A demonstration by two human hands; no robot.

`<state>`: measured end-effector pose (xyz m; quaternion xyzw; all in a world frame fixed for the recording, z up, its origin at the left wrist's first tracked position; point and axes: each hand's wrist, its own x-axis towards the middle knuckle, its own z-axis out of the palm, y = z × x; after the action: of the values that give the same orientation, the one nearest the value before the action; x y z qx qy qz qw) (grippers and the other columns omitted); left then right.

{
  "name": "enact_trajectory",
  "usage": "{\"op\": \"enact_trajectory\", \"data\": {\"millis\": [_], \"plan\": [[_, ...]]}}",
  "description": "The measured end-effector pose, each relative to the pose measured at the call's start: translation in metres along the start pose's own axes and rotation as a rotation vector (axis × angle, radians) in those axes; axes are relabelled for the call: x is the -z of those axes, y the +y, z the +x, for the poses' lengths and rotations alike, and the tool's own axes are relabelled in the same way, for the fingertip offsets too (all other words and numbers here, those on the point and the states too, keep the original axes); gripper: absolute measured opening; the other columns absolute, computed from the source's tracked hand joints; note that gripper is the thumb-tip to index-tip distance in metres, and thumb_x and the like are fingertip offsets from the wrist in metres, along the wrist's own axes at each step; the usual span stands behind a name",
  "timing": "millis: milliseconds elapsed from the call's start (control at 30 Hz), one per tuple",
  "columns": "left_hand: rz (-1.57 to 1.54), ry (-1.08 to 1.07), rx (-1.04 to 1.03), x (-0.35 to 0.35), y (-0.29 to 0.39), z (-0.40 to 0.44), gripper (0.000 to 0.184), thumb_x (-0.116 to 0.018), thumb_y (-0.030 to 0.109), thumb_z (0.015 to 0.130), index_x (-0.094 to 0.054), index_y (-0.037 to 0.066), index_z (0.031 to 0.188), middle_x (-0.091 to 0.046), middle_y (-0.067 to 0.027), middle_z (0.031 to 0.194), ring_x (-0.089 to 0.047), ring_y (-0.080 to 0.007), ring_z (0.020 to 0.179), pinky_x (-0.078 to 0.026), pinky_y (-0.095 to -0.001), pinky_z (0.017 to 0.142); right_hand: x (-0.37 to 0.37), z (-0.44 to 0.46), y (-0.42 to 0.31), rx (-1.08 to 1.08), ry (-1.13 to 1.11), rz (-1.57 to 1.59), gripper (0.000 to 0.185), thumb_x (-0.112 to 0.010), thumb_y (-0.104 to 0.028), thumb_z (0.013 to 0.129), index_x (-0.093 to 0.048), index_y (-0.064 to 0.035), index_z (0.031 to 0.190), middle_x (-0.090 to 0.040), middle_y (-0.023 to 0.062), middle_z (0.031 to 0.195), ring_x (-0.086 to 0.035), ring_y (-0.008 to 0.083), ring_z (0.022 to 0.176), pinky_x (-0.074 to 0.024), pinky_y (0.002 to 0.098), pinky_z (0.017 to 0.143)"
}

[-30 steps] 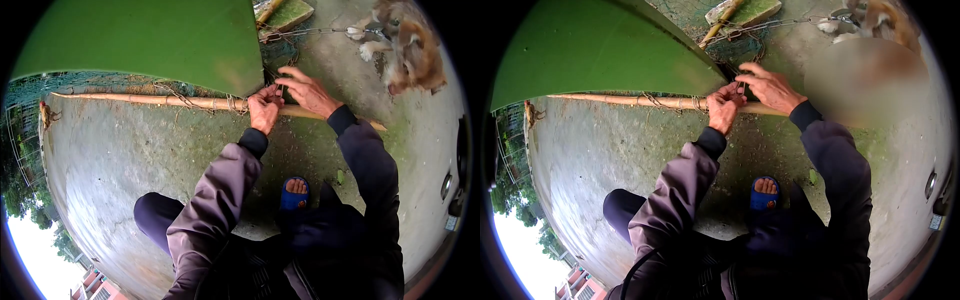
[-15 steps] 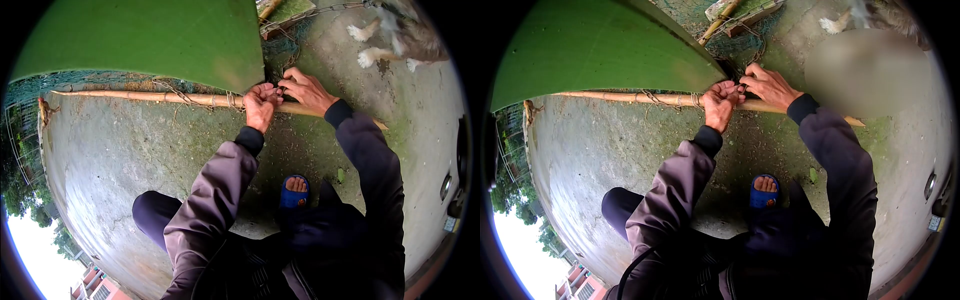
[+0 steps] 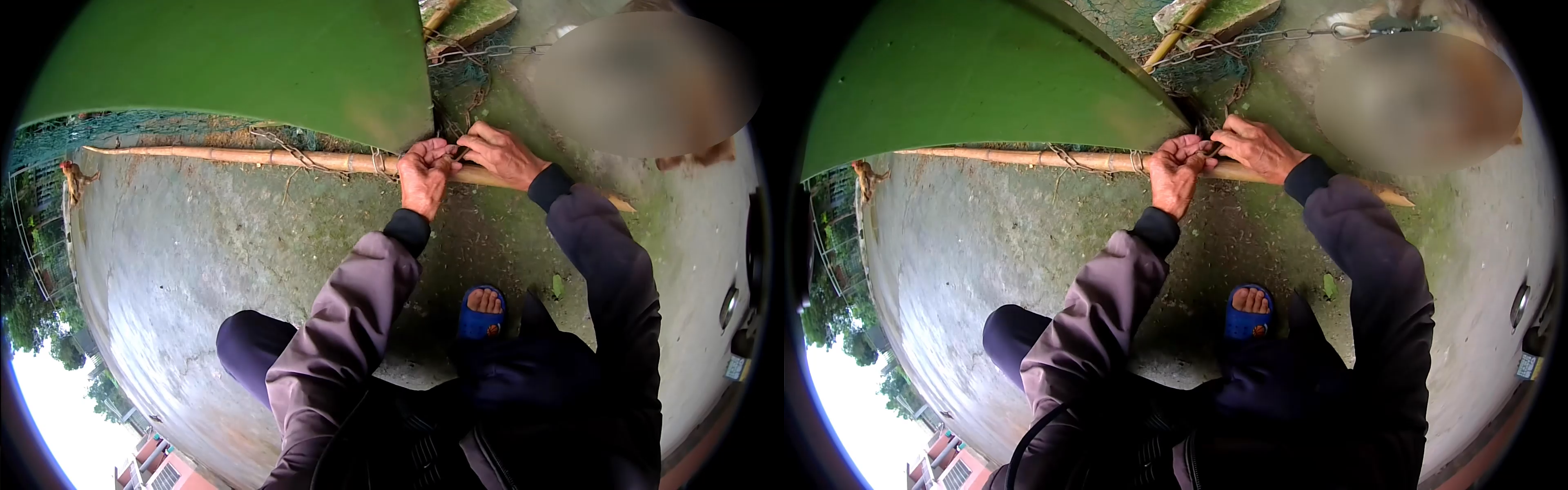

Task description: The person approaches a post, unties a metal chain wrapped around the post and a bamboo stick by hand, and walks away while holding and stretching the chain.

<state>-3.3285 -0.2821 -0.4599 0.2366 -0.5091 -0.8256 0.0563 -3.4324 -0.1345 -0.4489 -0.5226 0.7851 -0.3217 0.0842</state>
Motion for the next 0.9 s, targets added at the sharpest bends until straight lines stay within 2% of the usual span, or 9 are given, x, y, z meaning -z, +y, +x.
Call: {"op": "enact_trajectory", "data": {"millis": [133,200,367,533,733,833,900], "plan": [[0.125,0.020,0.007,0.005,0.005,-0.001,0.020,-0.057,-0.003,0.085,-0.054,-0.010,0.103,-0.062,-0.0122,0.093,-0.063,-0.0161,0.074,-0.054,-0.0256,0.066,0.003,0.002,-0.001,0.083,-0.005,-0.054,0.024,-0.065,-0.005,0.078,-0.058,0.0015,0.100,-0.053,0.0118,0.093,-0.060,0.0279,0.077,-0.0506,0.0364,0.066],[0.307,0.048,-0.030,0.006,0.004,-0.001,0.017,-0.060,0.001,0.084,-0.059,-0.010,0.098,-0.064,-0.0100,0.087,-0.062,-0.0139,0.072,-0.053,-0.0245,0.066,0.002,0.002,-0.004,0.094,-0.027,-0.031,0.023,-0.064,-0.005,0.079,-0.057,0.0021,0.099,-0.053,0.0116,0.094,-0.060,0.0283,0.079,-0.0505,0.0368,0.066],[0.262,0.018,-0.031,0.010,0.000,0.001,0.018,-0.061,0.004,0.085,-0.061,-0.010,0.097,-0.065,-0.0089,0.085,-0.062,-0.0125,0.073,-0.052,-0.0236,0.067,0.001,0.001,-0.004,0.099,-0.023,0.092,0.021,-0.064,-0.005,0.080,-0.057,0.0020,0.099,-0.055,0.0108,0.098,-0.060,0.0279,0.084,-0.0504,0.0362,0.069],[0.265,-0.040,-0.083,0.012,-0.001,0.004,0.022,-0.061,0.006,0.086,-0.061,-0.010,0.100,-0.065,-0.0083,0.086,-0.061,-0.0116,0.073,-0.052,-0.0231,0.068,-0.001,0.002,-0.004,0.078,-0.043,0.134,0.021,-0.064,-0.006,0.080,-0.057,0.0014,0.098,-0.057,0.0117,0.099,-0.060,0.0284,0.083,-0.0503,0.0361,0.069],[0.444,-0.042,-0.111,0.013,-0.003,0.006,0.022,-0.061,0.007,0.086,-0.061,-0.010,0.101,-0.065,-0.0069,0.087,-0.059,-0.0088,0.073,-0.051,-0.0224,0.067,-0.005,0.005,-0.005,0.152,-0.046,0.136,0.020,-0.063,-0.004,0.079,-0.057,0.0020,0.097,-0.058,0.0136,0.096,-0.060,0.0296,0.083,-0.0501,0.0361,0.068],[0.318,-0.022,-0.121,0.010,-0.006,0.007,0.022,-0.061,0.006,0.086,-0.062,-0.010,0.101,-0.065,-0.0066,0.087,-0.059,-0.0090,0.071,-0.051,-0.0226,0.064,-0.004,0.005,-0.008,0.177,0.001,0.149,0.019,-0.063,-0.004,0.079,-0.057,0.0027,0.096,-0.058,0.0145,0.096,-0.060,0.0305,0.083,-0.0500,0.0361,0.068],[0.284,-0.016,-0.034,0.010,-0.010,0.011,0.020,-0.059,0.003,0.086,-0.062,-0.010,0.100,-0.065,-0.0069,0.085,-0.059,-0.0098,0.068,-0.051,-0.0225,0.062,-0.003,0.005,-0.009,0.184,0.035,0.151,0.019,-0.063,-0.003,0.078,-0.057,0.0032,0.095,-0.058,0.0149,0.096,-0.059,0.0308,0.083,-0.0500,0.0361,0.068]]}}
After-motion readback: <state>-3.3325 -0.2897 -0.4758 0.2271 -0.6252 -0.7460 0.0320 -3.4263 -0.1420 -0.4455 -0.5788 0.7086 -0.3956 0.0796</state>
